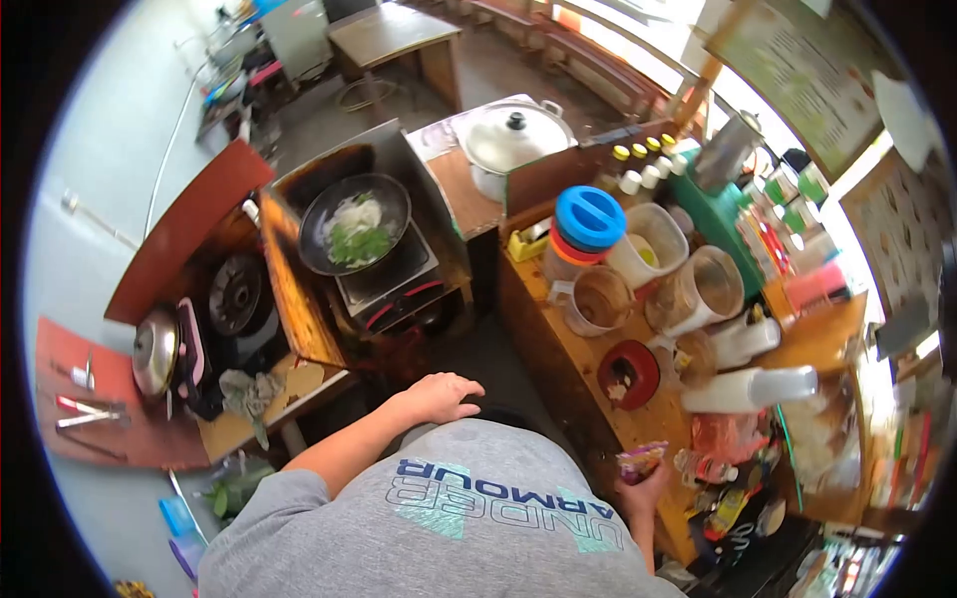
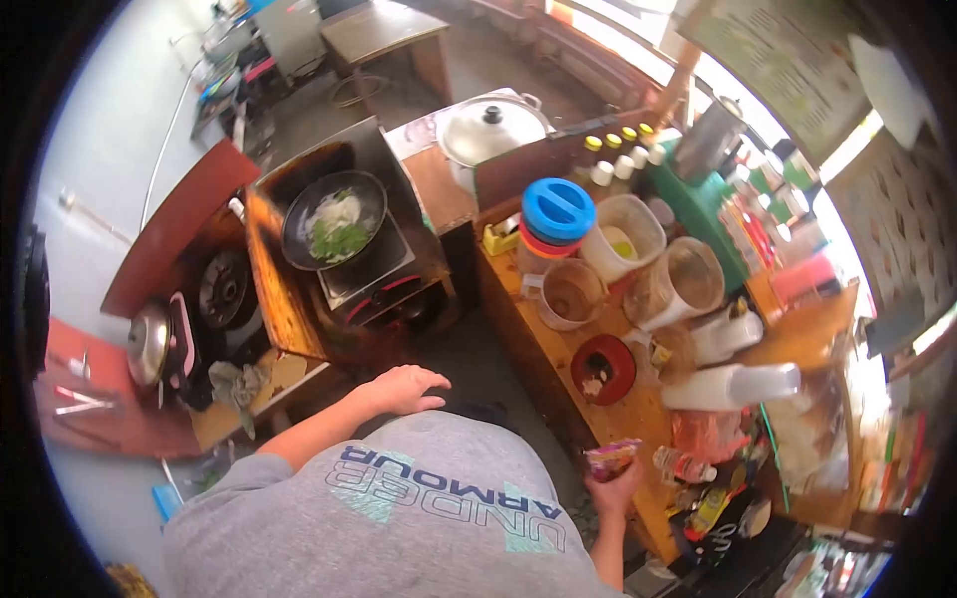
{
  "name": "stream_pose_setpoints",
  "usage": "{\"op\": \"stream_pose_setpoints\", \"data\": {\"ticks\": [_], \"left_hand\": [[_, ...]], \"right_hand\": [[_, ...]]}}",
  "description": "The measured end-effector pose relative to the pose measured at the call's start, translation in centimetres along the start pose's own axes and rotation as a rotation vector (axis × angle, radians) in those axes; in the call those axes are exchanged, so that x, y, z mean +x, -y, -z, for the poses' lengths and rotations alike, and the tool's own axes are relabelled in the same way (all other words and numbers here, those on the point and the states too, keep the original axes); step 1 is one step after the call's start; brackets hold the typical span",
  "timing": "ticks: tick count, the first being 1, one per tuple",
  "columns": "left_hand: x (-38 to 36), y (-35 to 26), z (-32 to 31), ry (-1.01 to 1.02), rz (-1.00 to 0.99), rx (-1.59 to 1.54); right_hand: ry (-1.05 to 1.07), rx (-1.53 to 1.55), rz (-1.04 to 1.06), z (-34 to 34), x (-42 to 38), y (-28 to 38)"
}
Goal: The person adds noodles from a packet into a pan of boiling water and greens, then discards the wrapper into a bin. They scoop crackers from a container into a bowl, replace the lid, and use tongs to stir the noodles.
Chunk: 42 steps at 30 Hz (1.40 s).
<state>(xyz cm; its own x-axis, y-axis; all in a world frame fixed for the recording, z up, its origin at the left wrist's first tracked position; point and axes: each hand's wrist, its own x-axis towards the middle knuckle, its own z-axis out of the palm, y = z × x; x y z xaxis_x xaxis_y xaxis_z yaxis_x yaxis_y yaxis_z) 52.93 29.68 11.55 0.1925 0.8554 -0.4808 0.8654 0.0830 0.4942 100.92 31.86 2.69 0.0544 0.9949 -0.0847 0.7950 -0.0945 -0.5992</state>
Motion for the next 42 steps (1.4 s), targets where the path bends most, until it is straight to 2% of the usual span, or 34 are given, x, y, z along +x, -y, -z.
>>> {"op": "stream_pose_setpoints", "data": {"ticks": [2,4,6,8,9,10,11,13,14,16,18,19,20,22,23,24,26,28,29,30,32,33,35,36,38,39,41,42], "left_hand": [[-0.1,-1.5,1.6,-0.082,-0.108,-0.258],[0.2,-3.7,3.3,-0.236,-0.163,-0.551],[0.3,-5.3,5.4,-0.413,-0.204,-0.647],[0.8,-4.1,7.9,-0.530,-0.238,-0.740],[1.0,-3.0,9.0,-0.699,-0.181,-0.780],[0.4,-1.7,11.0,-0.758,-0.109,-0.834],[0.1,0.5,12.5,-0.879,-0.038,-0.710],[-1.1,4.6,15.8,-1.026,-0.028,-0.672],[-1.6,6.8,16.9,-0.978,0.026,-0.716],[-1.8,11.3,19.2,-0.893,-0.004,-1.000],[-2.0,14.5,21.8,-0.718,0.090,-1.371],[-2.3,15.7,23.1,-0.706,0.118,-1.429],[-2.0,17.2,23.8,-0.702,0.117,-1.437],[-2.1,19.0,25.3,-1.217,-0.019,-0.527],[-2.6,19.6,26.5,-1.244,-0.023,-0.360],[-2.4,20.8,27.6,-1.212,-0.131,-0.352],[-3.2,21.9,30.1,-1.022,0.019,-0.276],[-3.1,23.3,32.0,-0.981,0.006,-0.451],[-2.5,25.1,32.6,-0.935,-0.118,-0.583],[-3.8,24.1,33.6,-0.885,-0.088,-0.601],[-3.7,25.1,34.4,-0.921,-0.057,-0.370],[-3.6,25.4,34.7,-0.905,-0.068,-0.371],[-3.6,26.1,35.3,-0.714,0.021,-0.364],[-3.2,26.9,35.1,-0.709,0.018,-0.366],[-1.7,28.9,34.1,-0.680,-0.020,-0.788],[-1.5,29.4,33.9,-0.674,-0.023,-0.788],[-1.2,29.9,33.1,-0.702,-0.099,-1.038],[-1.1,29.8,32.7,-0.697,-0.096,-1.043]], "right_hand": [[0.186,0.311,0.086,-1.2,2.2,8.5],[0.238,0.098,0.448,-1.7,4.4,18.5],[0.310,0.197,0.650,-3.5,6.3,27.0],[0.370,0.266,0.803,-6.2,8.0,33.6],[0.376,0.266,0.833,-7.5,8.5,36.7],[0.379,0.267,0.864,-8.6,9.0,39.6],[0.415,0.266,0.880,-9.5,9.5,42.2],[0.444,0.246,0.946,-11.7,10.3,46.5],[0.464,0.295,0.945,-12.9,10.4,48.4],[0.462,0.322,0.983,-14.9,10.7,51.9],[0.420,0.332,1.033,-17.2,11.2,54.7],[0.417,0.325,1.034,-18.1,11.5,56.1],[0.413,0.317,1.034,-19.0,11.9,57.5],[0.374,0.269,0.995,-21.1,13.0,59.5],[0.337,0.264,0.988,-21.8,13.5,60.7],[0.302,0.260,0.979,-22.5,14.0,61.8],[0.256,0.253,0.951,-22.7,14.1,64.5],[0.195,0.202,0.949,-23.0,14.3,66.9],[0.187,0.200,0.932,-22.9,14.2,67.9],[0.174,0.186,0.959,-22.8,14.1,68.8],[0.152,0.167,0.964,-23.6,14.3,69.5],[0.149,0.166,0.988,-24.0,14.5,69.8],[0.146,0.160,1.009,-24.5,14.5,69.8],[0.175,0.195,1.035,-24.7,14.6,69.7],[0.234,0.270,1.092,-25.0,14.7,69.6],[0.231,0.268,1.087,-26.3,15.3,68.9],[0.128,0.680,0.827,-29.6,17.0,66.8],[0.130,0.675,0.822,-29.5,17.0,66.5]]}}
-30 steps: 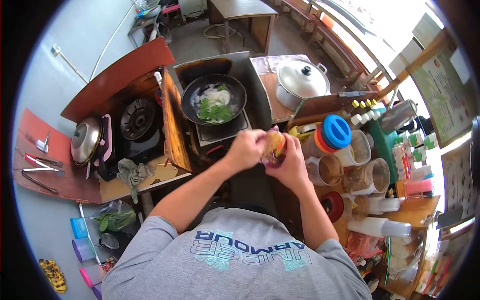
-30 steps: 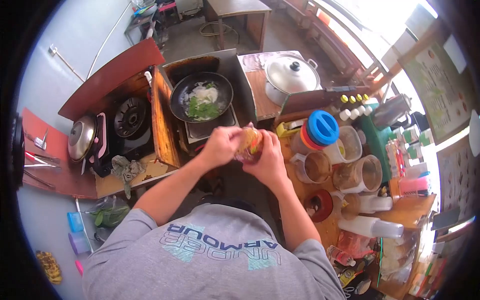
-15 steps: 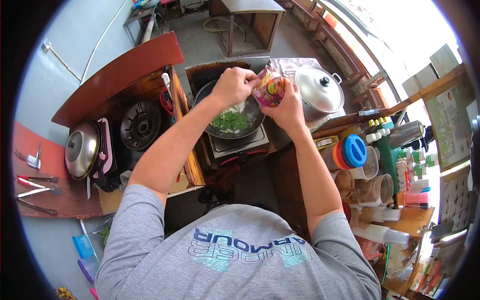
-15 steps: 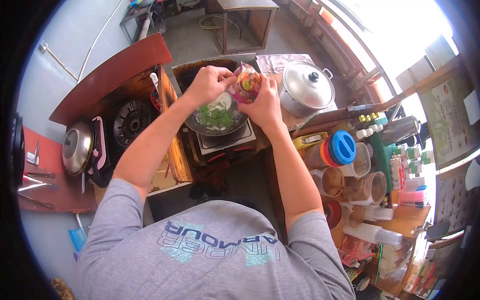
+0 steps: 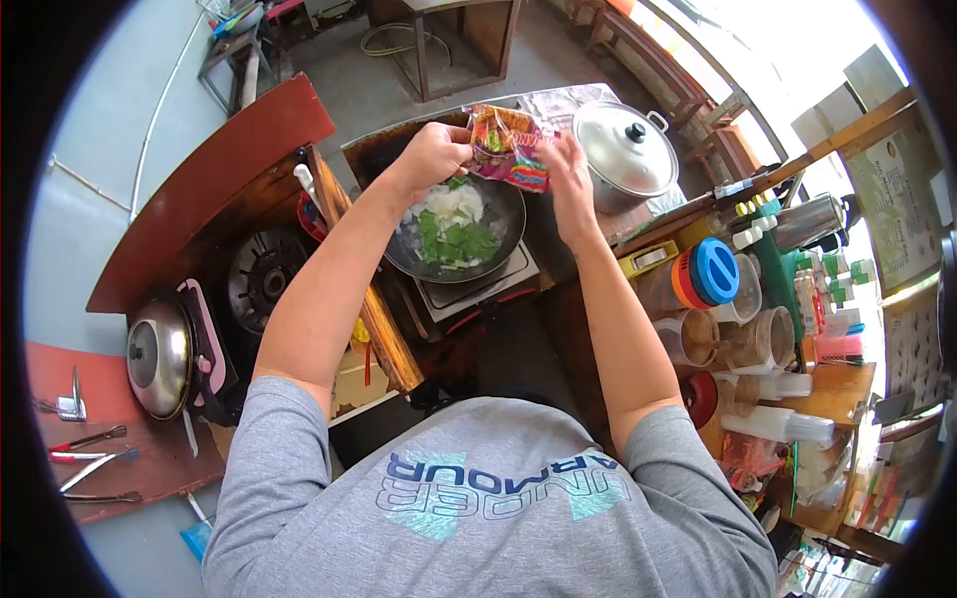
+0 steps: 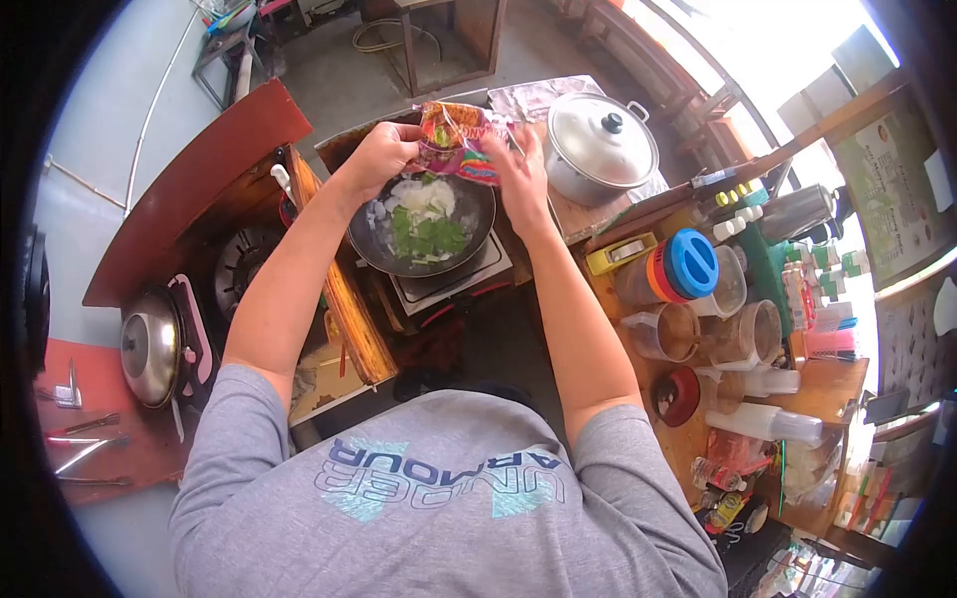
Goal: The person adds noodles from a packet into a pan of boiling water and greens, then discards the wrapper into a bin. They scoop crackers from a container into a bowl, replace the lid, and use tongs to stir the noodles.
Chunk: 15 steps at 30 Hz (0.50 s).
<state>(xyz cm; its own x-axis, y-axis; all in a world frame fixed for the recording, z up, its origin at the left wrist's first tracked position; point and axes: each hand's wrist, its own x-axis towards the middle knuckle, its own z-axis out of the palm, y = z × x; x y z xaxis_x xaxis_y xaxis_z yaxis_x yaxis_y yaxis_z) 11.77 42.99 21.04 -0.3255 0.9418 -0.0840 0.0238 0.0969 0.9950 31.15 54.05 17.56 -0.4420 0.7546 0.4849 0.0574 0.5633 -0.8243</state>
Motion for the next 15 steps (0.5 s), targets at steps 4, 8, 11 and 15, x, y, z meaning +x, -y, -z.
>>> {"op": "stream_pose_setpoints", "data": {"ticks": [4,8,11,15], "left_hand": [[0.7,1.5,-1.4,0.041,-0.026,-0.071],[1.6,2.8,-1.0,0.004,0.058,-0.034],[0.8,2.3,-0.3,0.012,0.109,-0.105],[-2.0,0.3,-1.3,-0.130,0.173,-0.071]], "right_hand": [[0.144,1.041,-0.758,-0.1,-0.6,0.2],[-0.067,0.893,-0.801,-0.2,0.0,-0.6],[-0.017,0.834,-0.787,0.0,-0.2,-1.8],[-0.083,0.662,-0.733,-1.3,-0.9,-1.2]]}}
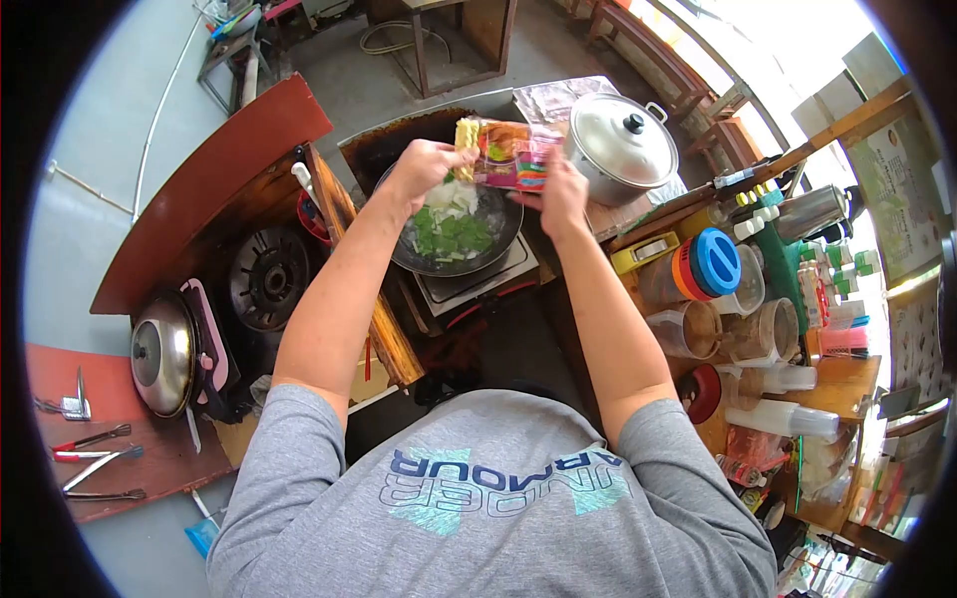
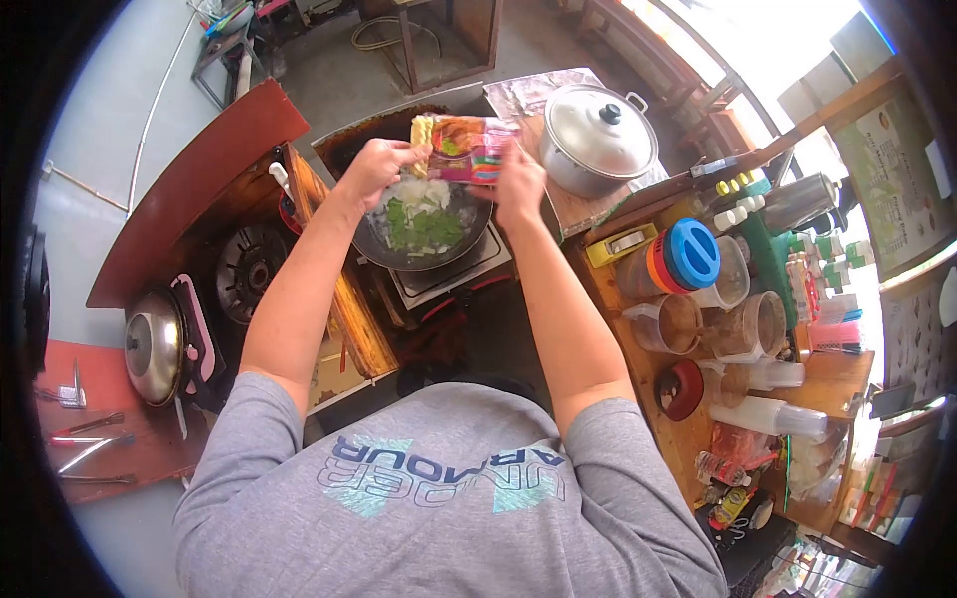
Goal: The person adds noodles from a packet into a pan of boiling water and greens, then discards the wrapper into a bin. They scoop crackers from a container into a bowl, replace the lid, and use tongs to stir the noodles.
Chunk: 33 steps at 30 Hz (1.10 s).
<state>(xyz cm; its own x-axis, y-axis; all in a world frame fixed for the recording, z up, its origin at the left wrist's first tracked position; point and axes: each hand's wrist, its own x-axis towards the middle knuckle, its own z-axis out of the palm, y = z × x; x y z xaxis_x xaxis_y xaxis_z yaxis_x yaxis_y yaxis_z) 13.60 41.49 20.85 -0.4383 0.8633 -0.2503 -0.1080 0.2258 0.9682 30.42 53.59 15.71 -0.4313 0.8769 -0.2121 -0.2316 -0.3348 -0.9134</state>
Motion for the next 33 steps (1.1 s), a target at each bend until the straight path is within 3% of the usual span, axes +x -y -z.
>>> {"op": "stream_pose_setpoints", "data": {"ticks": [3,6,9,11,13,14,17,18,20,23,24,26,33], "left_hand": [[1.7,2.9,0.3,0.081,-0.026,0.004],[1.5,3.4,2.2,0.023,-0.005,0.080],[1.0,5.1,4.5,-0.006,0.000,0.194],[0.6,6.7,4.9,0.042,-0.016,0.635],[0.3,8.0,3.4,0.148,-0.060,1.047],[-0.5,8.8,2.2,0.125,-0.081,1.185],[-1.7,10.9,-0.2,0.164,-0.048,1.398],[-2.1,11.5,-0.5,0.141,-0.130,1.511],[-3.1,12.4,-1.2,0.032,-0.269,1.672],[-7.4,10.0,-3.3,-0.099,-0.340,1.579],[-9.0,10.3,-4.1,-0.163,-0.456,1.537],[-12.3,10.7,-6.2,-0.088,-0.434,1.461],[-15.6,16.8,-12.0,0.431,0.133,1.351]], "right_hand": [[0.031,-0.085,-0.001,-1.0,-0.5,-1.6],[-0.045,0.031,-0.063,0.0,0.3,-1.8],[-0.075,-0.066,-0.027,2.5,1.7,-2.6],[-0.104,-0.088,-0.003,3.9,2.5,-3.0],[-0.126,-0.579,0.239,5.8,5.6,-5.5],[-0.131,-0.649,0.307,5.9,5.8,-5.7],[-0.038,-0.658,0.220,4.1,3.5,-3.5],[-0.034,-0.658,0.220,3.4,2.8,-2.8],[-0.013,-0.980,0.399,2.4,1.6,-1.6],[0.073,-1.025,0.472,1.0,0.3,-0.7],[0.095,-1.012,0.512,0.9,0.9,-1.6],[0.138,-1.041,0.514,-0.2,0.3,-1.2],[0.270,-1.140,0.672,-1.7,-0.3,-0.9]]}}
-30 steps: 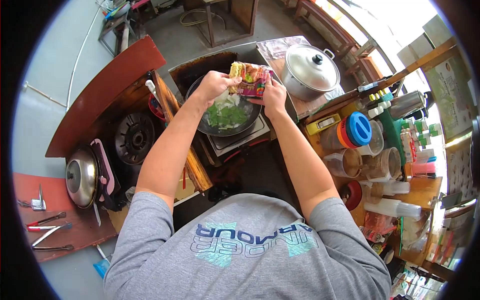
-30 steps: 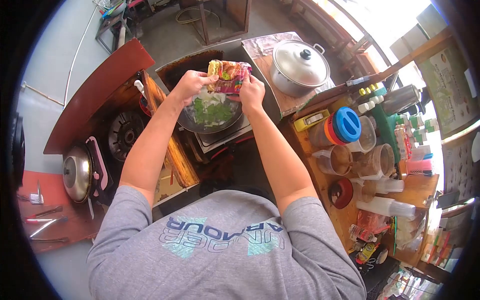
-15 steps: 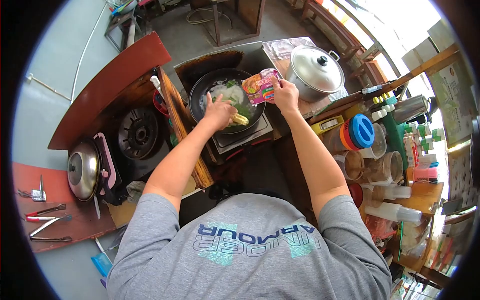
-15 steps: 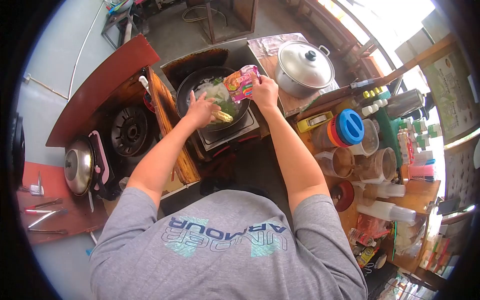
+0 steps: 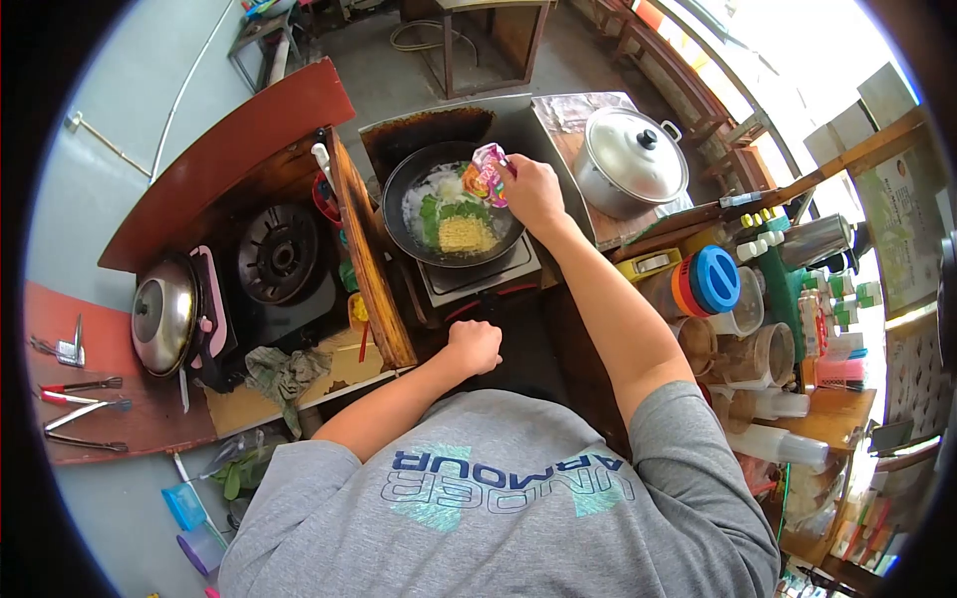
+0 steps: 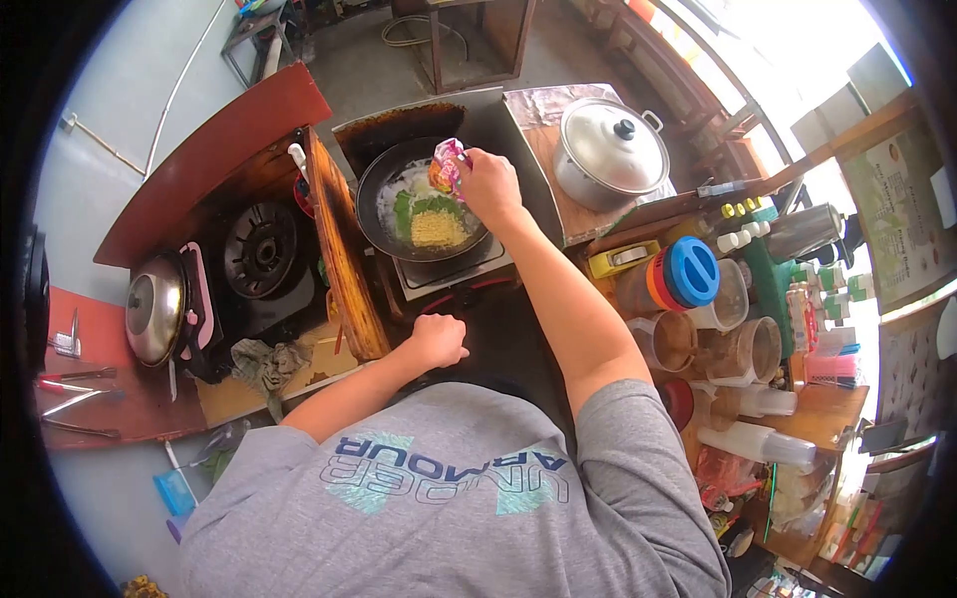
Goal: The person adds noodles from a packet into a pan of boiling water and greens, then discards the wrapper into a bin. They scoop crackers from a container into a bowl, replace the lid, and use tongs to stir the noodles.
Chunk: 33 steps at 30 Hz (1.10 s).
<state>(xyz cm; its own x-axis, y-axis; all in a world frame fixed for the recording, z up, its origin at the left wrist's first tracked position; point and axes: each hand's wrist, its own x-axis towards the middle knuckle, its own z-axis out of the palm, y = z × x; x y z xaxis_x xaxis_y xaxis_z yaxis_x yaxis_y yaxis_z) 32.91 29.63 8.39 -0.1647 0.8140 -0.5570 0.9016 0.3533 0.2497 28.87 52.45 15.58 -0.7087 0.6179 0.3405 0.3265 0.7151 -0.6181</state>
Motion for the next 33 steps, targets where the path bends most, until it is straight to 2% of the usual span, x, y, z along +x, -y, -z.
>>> {"op": "stream_pose_setpoints", "data": {"ticks": [4,6,7,8,10,11,12,14,16,18,19,20,21,22,23,24,25,26,28,33], "left_hand": [[2.5,-0.7,-2.0,0.014,0.057,-0.057],[3.9,-0.6,-2.8,-0.006,0.162,-0.122],[5.0,-0.5,-3.2,0.039,0.204,-0.144],[5.9,-0.7,-3.7,0.038,0.198,-0.144],[7.2,-1.2,-3.9,-0.011,0.361,-0.239],[7.7,-1.4,-3.6,0.027,0.429,-0.308],[8.2,-1.5,-3.8,0.028,0.415,-0.307],[9.5,-1.6,-4.7,-0.095,0.591,-0.469],[10.9,-1.3,-6.0,-0.140,0.654,-0.524],[12.3,-1.4,-7.2,-0.206,0.707,-0.568],[13.1,-1.3,-7.9,-0.200,0.703,-0.569],[14.0,-1.0,-8.8,-0.276,0.785,-0.644],[15.0,-0.6,-10.0,-0.351,0.869,-0.719],[17.3,0.8,-12.8,-0.342,0.874,-0.718],[20.3,2.6,-16.4,-0.410,0.919,-0.852],[21.9,3.2,-18.2,-0.481,0.960,-0.986],[21.0,2.6,-17.2,-0.446,0.910,-1.291],[20.3,1.9,-16.1,-0.446,0.904,-1.290],[20.0,1.3,-16.1,-0.518,0.861,-1.655],[20.1,1.3,-16.8,-0.528,0.775,-2.090]], "right_hand": [[0.025,0.019,0.081,0.4,-0.6,-0.4],[0.018,0.031,0.206,-0.4,-1.6,-0.9],[0.122,-0.057,0.228,-1.0,-2.4,-1.4],[0.183,-0.098,0.369,-1.5,-3.5,-2.1],[0.179,0.030,0.325,-0.4,-4.4,-1.5],[0.073,0.075,0.196,0.0,-4.2,-1.2],[0.069,0.064,0.190,0.2,-4.3,-1.4],[-0.082,0.112,0.136,0.7,-4.7,-2.0],[-0.094,0.171,0.140,2.1,-5.5,-1.5],[-0.107,0.454,-0.086,3.1,-6.6,-1.4],[-0.140,0.474,-0.178,3.0,-7.3,-2.1],[-0.137,0.470,-0.183,3.1,-8.0,-3.0],[-0.192,0.680,-0.249,3.4,-8.9,-3.9],[-0.248,0.892,-0.318,3.7,-9.9,-4.6],[-0.264,1.245,-0.361,4.0,-10.8,-5.2],[-0.253,1.449,-0.428,5.0,-11.9,-5.7],[-0.254,1.531,-0.485,5.8,-13.1,-6.2],[-0.257,1.611,-0.540,6.6,-14.2,-6.6],[-0.255,1.662,-0.567,8.1,-16.7,-7.2],[-0.266,1.782,-0.626,11.5,-22.1,-8.4]]}}
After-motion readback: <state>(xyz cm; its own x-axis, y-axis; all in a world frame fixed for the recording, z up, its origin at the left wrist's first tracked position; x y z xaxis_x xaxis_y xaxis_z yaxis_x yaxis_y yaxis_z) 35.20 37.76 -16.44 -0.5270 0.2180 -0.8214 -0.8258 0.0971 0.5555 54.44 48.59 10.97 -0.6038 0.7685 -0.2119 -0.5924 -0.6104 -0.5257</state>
